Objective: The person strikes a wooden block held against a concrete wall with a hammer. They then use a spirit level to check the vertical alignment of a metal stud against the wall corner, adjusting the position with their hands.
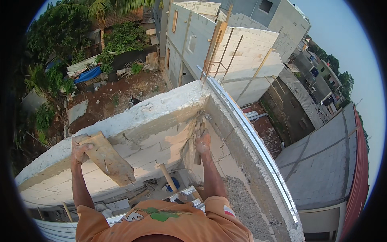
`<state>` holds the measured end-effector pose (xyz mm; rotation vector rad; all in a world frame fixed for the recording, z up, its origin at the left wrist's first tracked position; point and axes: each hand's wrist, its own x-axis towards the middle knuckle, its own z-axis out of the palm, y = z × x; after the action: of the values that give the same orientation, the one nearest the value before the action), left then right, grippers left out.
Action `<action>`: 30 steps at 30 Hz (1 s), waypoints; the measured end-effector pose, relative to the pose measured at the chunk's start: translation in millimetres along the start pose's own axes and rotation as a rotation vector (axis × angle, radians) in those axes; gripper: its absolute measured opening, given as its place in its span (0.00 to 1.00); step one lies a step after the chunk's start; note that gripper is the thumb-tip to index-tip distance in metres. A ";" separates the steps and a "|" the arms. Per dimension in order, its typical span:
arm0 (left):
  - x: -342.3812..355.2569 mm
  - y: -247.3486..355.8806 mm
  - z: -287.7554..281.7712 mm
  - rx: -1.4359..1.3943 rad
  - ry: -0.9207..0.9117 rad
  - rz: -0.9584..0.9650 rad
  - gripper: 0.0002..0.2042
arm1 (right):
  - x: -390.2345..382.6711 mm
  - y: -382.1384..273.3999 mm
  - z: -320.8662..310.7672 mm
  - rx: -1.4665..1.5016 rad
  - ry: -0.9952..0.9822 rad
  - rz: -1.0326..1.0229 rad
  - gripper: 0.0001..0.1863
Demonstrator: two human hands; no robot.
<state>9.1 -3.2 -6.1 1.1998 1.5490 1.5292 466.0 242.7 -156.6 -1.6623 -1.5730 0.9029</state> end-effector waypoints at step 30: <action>-3.4 -1.7 -1.7 0.034 0.050 0.011 0.14 | -14.0 -87.9 -33.2 0.428 0.596 -0.493 0.25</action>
<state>8.6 -6.8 -8.1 1.1986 1.6093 1.5570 446.4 232.9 -64.2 -1.0342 -1.1816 0.3890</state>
